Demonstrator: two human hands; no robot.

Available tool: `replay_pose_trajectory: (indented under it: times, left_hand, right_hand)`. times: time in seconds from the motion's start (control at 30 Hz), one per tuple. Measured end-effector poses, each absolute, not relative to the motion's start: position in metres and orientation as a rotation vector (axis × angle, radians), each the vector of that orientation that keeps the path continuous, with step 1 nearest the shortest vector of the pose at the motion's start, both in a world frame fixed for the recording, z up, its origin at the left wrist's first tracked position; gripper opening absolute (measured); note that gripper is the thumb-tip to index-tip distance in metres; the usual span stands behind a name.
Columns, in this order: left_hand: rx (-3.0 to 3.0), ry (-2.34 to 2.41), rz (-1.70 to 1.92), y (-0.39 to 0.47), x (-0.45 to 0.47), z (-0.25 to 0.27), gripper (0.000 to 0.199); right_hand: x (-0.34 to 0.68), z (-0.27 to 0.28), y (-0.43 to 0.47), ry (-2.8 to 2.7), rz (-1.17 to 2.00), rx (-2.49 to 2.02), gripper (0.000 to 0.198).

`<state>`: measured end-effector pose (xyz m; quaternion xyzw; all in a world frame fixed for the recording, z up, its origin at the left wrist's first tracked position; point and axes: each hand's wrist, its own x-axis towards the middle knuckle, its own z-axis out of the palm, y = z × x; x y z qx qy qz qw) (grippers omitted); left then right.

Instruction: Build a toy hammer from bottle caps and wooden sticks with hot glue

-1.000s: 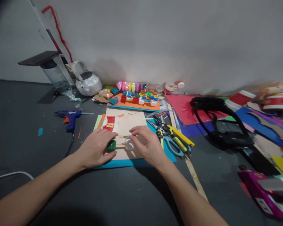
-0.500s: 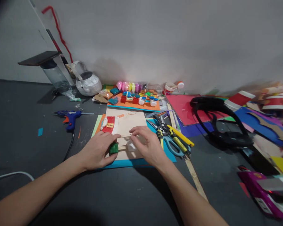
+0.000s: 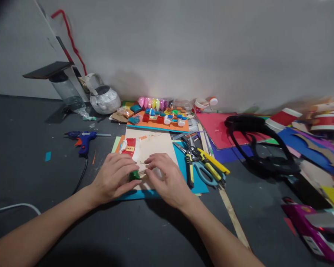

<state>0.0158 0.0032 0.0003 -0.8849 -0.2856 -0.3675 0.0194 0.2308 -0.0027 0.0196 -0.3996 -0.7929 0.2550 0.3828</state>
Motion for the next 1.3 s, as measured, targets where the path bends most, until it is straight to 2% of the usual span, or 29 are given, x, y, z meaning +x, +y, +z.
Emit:
replay_pose_trajectory:
  times: [0.17,0.5,0.77,0.87,1.07,1.3]
  left_hand:
    - [-2.799,-0.959,-1.185,-0.001,0.02,0.005,0.012]
    - [-2.982,-1.178,-1.447,-0.003,0.024,0.005,0.014]
    - [-2.932,-1.09,-1.425,-0.004,0.025,0.005,0.009]
    - [-2.819,-1.042,-1.341,-0.006,0.025,0.006,0.013]
    - [-2.746,-1.08,-1.164,-0.01,0.025,0.008,0.006]
    - [-2.743,-1.123,-1.295,-0.006,0.026,0.003,0.013]
  right_hand:
    - [0.223,0.021,-0.009,-2.041,0.673,-0.954,0.009]
    - [0.226,0.026,-0.008,-1.944,0.762,-0.933,0.008]
    - [0.224,0.026,-0.007,-1.97,0.736,-0.932,0.01]
    - [0.222,0.025,-0.009,-1.973,0.678,-0.948,0.01]
    - [0.217,0.024,-0.014,-2.016,0.598,-0.899,0.007]
    - [0.224,0.025,-0.008,-1.932,0.591,-0.98,0.009]
